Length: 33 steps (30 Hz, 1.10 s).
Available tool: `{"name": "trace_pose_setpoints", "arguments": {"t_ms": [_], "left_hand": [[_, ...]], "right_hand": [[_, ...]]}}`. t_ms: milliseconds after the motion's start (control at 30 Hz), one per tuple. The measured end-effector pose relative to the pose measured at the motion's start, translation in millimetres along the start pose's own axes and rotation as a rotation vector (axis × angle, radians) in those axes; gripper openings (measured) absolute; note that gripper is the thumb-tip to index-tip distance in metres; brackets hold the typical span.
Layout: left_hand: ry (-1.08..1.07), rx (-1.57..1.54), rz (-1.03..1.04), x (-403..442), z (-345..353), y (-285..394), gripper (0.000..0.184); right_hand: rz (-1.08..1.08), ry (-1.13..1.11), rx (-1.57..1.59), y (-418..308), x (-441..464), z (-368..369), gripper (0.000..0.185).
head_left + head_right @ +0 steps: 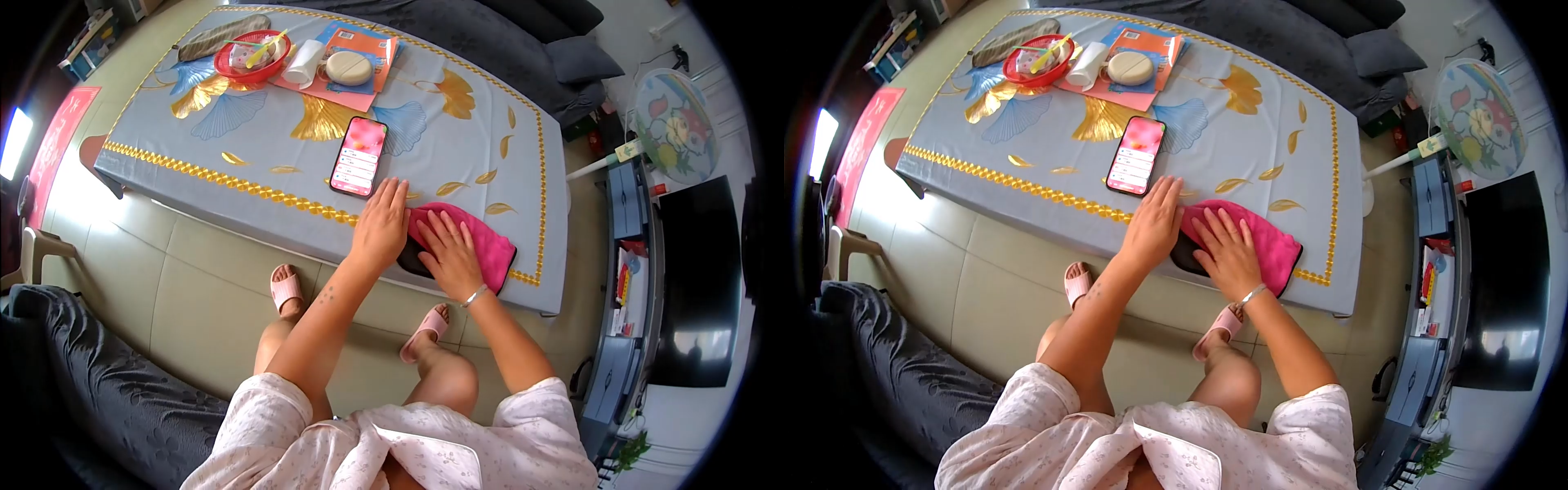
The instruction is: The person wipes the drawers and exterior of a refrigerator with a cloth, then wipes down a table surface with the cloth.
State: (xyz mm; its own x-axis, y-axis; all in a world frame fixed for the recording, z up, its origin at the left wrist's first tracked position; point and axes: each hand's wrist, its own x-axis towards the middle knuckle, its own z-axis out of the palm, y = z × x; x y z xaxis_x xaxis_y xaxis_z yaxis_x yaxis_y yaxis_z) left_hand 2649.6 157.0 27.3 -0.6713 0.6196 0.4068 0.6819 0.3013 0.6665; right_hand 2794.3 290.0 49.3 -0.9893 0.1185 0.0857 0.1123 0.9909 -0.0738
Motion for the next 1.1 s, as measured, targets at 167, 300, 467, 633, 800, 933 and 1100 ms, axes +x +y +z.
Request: {"name": "trace_pose_setpoints", "arguments": {"t_ms": [167,300,467,633,800,933,1100], "left_hand": [[-0.006,-0.039,0.0,10,1,7,0.047],[-0.011,-0.025,0.016,16,13,3,0.048],[-0.032,0.058,-0.033,43,22,-3,0.05],[-0.022,0.207,-0.016,42,32,-20,0.052],[0.07,0.301,-0.033,36,8,-42,0.057],[-0.007,0.408,-0.145,44,-11,-60,0.065],[-0.003,0.521,-0.157,42,-30,-79,0.063]], "right_hand": [[0.023,0.081,-0.039,40,39,7,0.056],[0.164,0.158,-0.052,73,90,25,0.054],[0.318,0.142,-0.052,78,123,31,0.059],[0.218,0.142,-0.075,46,89,32,0.06],[0.062,0.116,-0.013,-17,26,19,0.061],[-0.001,0.108,0.028,-25,12,10,0.059],[0.049,0.167,-0.002,21,52,22,0.059]]}}
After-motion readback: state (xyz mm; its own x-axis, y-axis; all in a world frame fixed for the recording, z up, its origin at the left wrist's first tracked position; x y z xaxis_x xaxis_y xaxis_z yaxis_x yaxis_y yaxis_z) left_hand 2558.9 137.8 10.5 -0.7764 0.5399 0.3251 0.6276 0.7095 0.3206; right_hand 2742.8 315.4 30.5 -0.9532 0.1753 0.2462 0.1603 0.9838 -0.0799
